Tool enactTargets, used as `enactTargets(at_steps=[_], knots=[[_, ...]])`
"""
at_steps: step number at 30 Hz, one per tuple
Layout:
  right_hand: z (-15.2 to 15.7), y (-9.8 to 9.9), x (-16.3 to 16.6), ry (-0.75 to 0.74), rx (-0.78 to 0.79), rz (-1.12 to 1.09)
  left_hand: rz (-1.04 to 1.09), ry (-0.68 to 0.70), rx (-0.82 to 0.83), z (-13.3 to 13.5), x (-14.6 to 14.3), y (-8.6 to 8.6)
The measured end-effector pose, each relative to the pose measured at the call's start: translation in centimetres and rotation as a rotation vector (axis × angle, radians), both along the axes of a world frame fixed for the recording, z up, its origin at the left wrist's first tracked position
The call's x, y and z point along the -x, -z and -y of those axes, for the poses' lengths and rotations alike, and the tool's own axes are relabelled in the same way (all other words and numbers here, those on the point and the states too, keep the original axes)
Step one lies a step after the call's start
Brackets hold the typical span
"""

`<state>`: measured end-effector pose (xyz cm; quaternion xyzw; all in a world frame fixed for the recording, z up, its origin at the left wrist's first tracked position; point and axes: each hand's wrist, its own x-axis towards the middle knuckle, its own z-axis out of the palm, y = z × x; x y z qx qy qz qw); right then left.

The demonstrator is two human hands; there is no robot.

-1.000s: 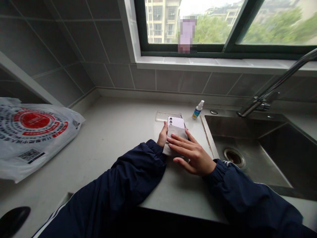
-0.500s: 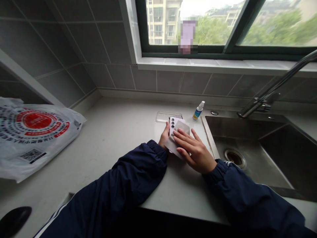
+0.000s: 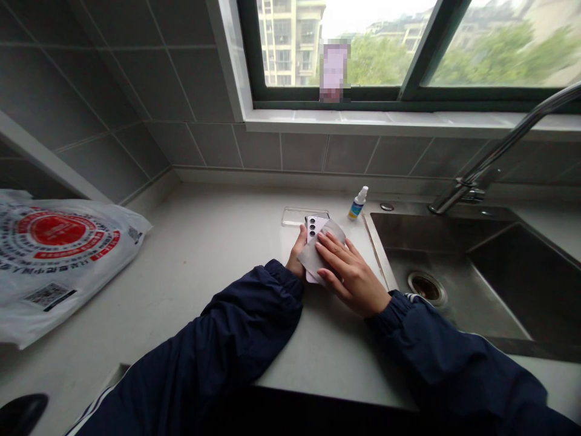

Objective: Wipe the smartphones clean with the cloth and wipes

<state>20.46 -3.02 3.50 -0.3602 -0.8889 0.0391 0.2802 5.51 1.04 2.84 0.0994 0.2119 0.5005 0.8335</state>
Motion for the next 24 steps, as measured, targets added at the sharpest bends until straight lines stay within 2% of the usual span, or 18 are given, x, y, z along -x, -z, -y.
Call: enactTargets(at_steps=[4, 24], knots=[[-0.2, 0.3, 0.0, 0.043, 0.022, 0.013, -0.018, -0.014, -0.015, 0.1, -0.1, 0.0], [-0.6, 0.5, -0.2, 0.036, 0.062, -0.027, -0.015, 0.003, 0.032, 0.2, -0.2, -1.0]])
